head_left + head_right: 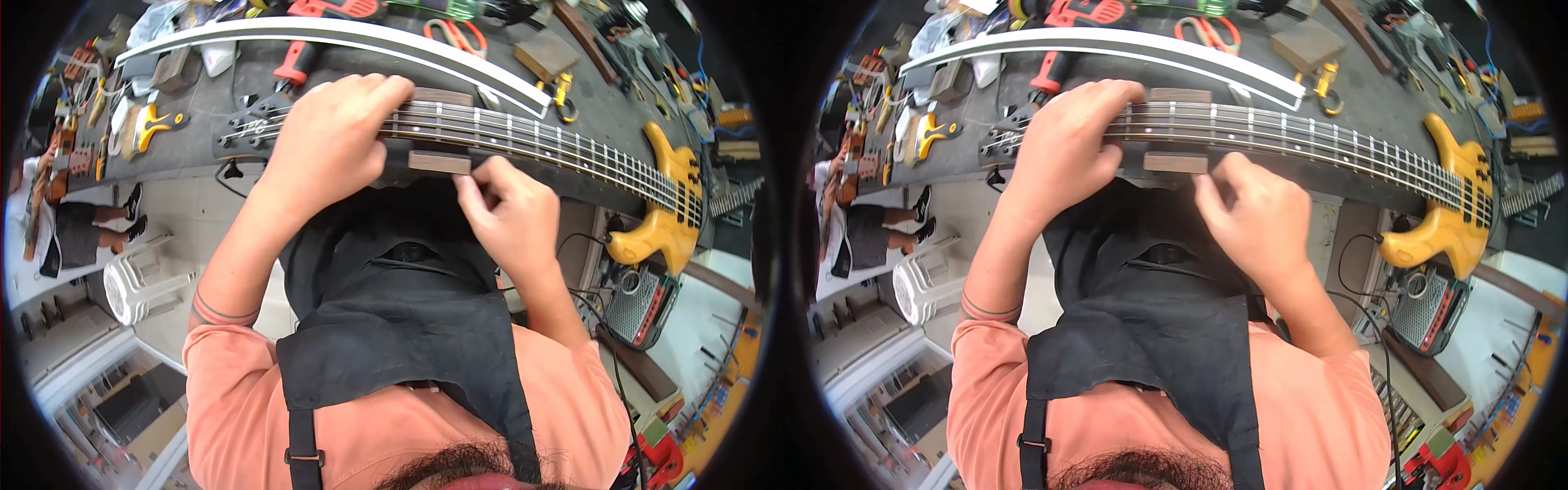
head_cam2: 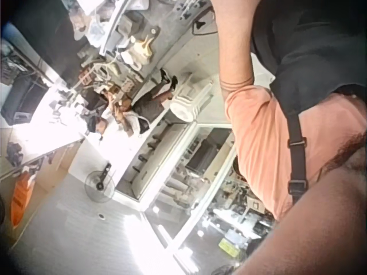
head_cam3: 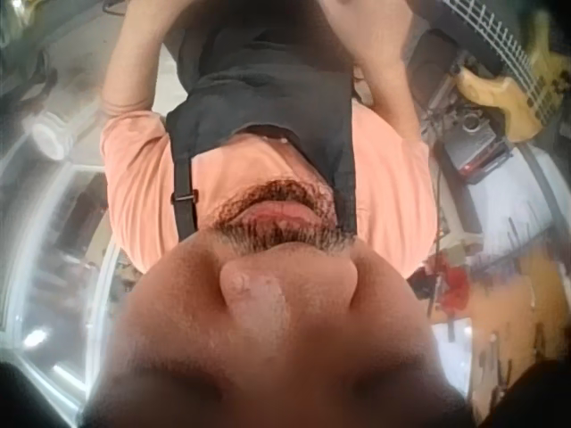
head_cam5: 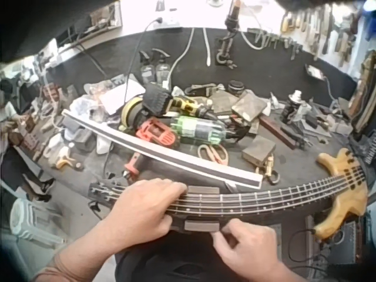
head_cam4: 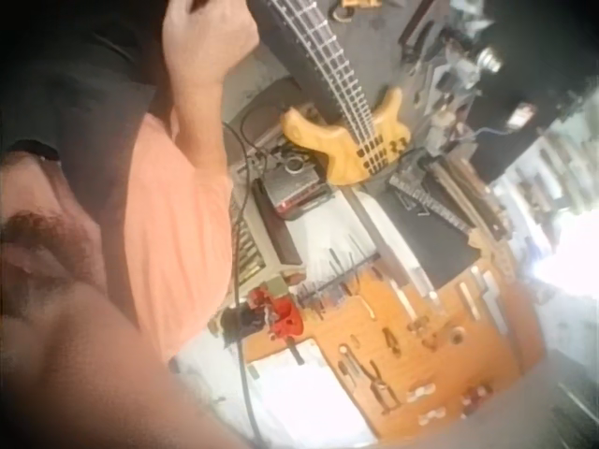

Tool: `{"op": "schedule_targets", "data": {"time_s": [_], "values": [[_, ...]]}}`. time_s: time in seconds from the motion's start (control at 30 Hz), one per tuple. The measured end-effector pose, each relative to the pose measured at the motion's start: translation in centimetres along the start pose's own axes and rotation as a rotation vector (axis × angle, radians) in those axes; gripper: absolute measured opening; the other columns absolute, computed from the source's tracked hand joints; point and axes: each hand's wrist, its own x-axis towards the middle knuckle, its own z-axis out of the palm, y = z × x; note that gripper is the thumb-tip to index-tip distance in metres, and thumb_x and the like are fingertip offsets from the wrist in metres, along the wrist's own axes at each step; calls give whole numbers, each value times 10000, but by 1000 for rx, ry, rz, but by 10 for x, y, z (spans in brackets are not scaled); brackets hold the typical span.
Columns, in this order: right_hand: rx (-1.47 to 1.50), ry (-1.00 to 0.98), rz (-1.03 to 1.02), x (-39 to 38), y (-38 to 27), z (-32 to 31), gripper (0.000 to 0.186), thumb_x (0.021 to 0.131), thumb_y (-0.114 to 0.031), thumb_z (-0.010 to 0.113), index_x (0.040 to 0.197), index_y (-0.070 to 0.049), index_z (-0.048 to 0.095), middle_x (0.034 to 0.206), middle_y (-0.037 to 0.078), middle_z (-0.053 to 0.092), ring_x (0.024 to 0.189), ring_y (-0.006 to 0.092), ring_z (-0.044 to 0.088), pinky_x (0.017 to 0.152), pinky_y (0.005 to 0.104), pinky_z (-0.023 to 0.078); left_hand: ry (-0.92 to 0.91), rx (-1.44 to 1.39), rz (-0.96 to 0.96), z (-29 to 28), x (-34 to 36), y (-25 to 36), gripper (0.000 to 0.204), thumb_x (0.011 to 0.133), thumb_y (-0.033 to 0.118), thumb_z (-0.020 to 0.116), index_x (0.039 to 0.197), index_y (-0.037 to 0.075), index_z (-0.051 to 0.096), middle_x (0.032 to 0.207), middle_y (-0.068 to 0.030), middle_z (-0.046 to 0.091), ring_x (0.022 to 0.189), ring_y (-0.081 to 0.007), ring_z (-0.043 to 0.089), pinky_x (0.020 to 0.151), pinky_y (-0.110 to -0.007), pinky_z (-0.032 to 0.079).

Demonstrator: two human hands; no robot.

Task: The person works on a bass guitar placed on a workbench, using an Allen wrench to adjust the tuning pegs at the headstock. They repeatedly pluck the strings to check the sound and make further adjustments. The person also handles the strings near the nut and bridge area.

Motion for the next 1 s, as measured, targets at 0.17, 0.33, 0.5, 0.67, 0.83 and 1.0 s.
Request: {"op": "schedule_targets", "data": {"time_s": [0.17,0.33,0.5,0.67,0.83,1.0], "values": [[-32,69,-324,18,-4,-2,310,859,-123,854,771,-94,558,650,81,568,581,337,596,591,442,483,41,29,81,-3,-11,-1,573,769,-55,703,1332,49,673,1138,-114,700,1125,-362,686,991,-493,540],[-7,91,-481,28,-15,3,267,834,-117,884,830,-95,617,776,74,618,711,320,626,686,441,487,349,-57,282,-42,-50,-7,400,800,-52,771,1188,44,755,1217,-137,749,977,-341,724,906,-471,585],[-84,81,-646,79,-65,23,428,844,-191,923,1187,-89,689,1099,73,690,1046,316,664,967,469,503,609,-244,-147,-50,-73,-36,310,923,-129,796,1202,4,775,1129,-136,778,940,-274,733,856,-360,591],[-157,-148,-659,106,-77,47,480,872,-225,916,1250,-74,662,1095,96,713,1102,319,716,999,472,548,329,-152,-46,-59,-72,-62,282,918,-107,847,1179,-17,791,1050,-116,810,914,-236,756,828,-323,592],[-194,-244,-562,110,-78,54,356,885,-174,884,1098,-52,627,979,155,736,900,382,768,815,489,614,273,-157,-17,-61,-72,-72,257,896,-129,846,1111,-6,779,1021,-123,826,925,-269,794,839,-355,620],[-204,-247,-553,112,-80,55,268,881,-83,825,1051,-40,622,922,169,727,837,407,761,778,504,618,337,-178,0,-48,-75,-75,317,842,-102,867,1114,8,747,1034,-130,796,914,-325,774,814,-402,619]]}}
